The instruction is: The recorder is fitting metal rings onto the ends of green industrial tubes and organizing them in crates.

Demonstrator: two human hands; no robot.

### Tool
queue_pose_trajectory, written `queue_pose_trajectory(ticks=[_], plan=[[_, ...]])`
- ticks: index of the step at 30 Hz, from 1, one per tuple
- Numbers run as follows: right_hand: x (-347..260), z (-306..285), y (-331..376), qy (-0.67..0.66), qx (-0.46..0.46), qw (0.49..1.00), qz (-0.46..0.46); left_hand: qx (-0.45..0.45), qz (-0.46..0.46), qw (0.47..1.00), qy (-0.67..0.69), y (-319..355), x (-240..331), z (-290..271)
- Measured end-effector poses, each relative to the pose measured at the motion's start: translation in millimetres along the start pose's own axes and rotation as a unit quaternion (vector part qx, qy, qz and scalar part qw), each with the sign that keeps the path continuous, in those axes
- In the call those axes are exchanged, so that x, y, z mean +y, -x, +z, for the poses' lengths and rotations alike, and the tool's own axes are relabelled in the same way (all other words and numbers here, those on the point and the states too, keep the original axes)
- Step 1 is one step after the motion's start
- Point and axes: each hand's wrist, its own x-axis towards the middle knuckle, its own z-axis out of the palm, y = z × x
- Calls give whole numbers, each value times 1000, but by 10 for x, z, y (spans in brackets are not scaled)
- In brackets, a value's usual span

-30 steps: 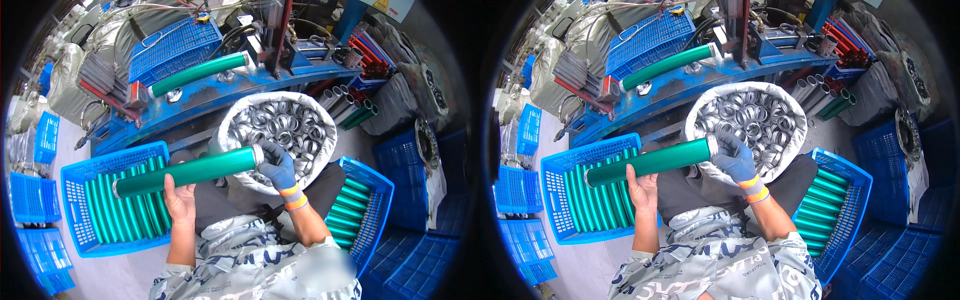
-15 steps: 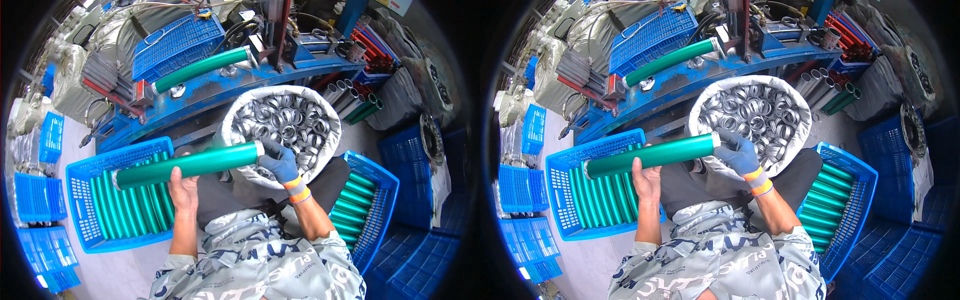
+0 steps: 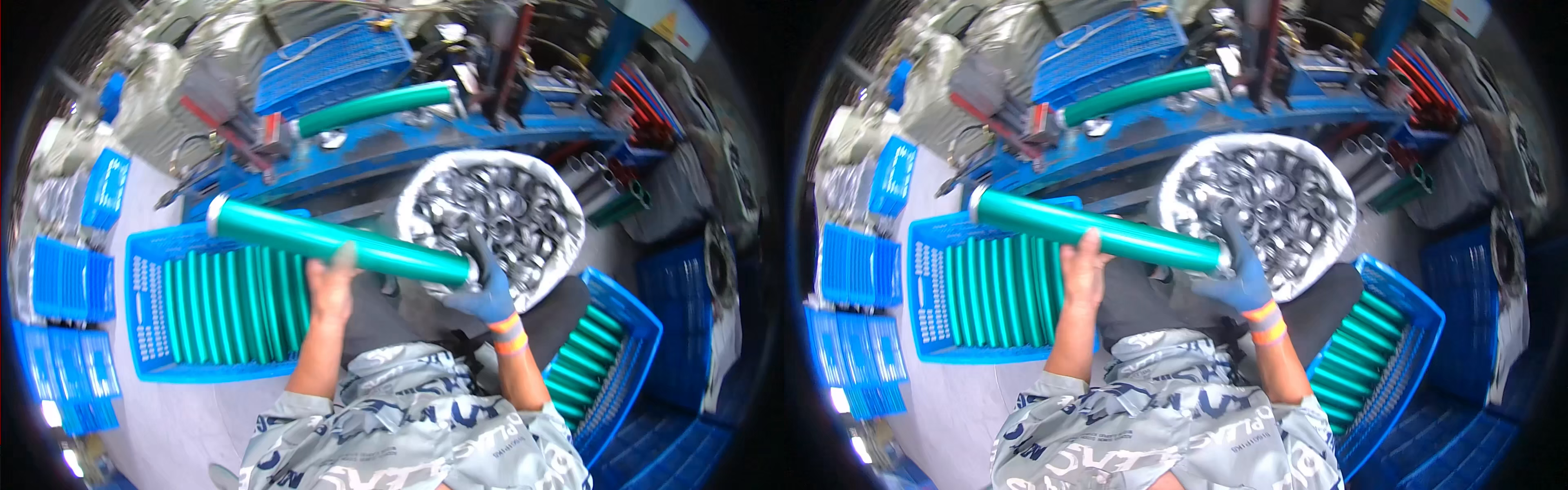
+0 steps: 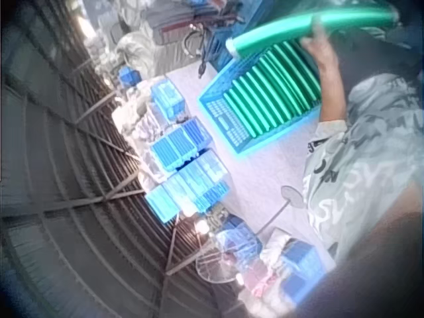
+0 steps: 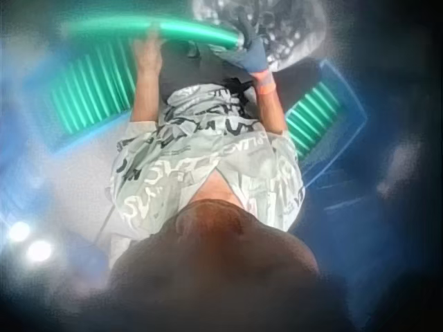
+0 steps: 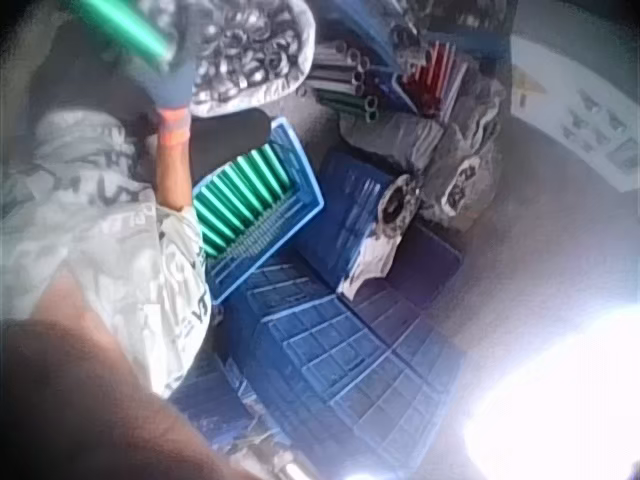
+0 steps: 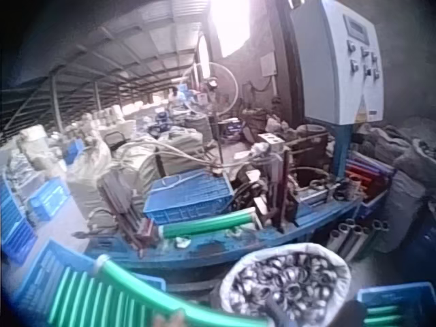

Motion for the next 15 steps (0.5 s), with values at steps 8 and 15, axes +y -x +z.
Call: queue_pose_trajectory(ticks=[8, 15], plan=[[145, 30, 466, 73, -133, 980, 126, -107, 120, 960, 231, -287, 1056, 175], [-146, 318, 502, 151, -137, 974, 99, -201, 168, 935, 238, -672, 1305, -149]])
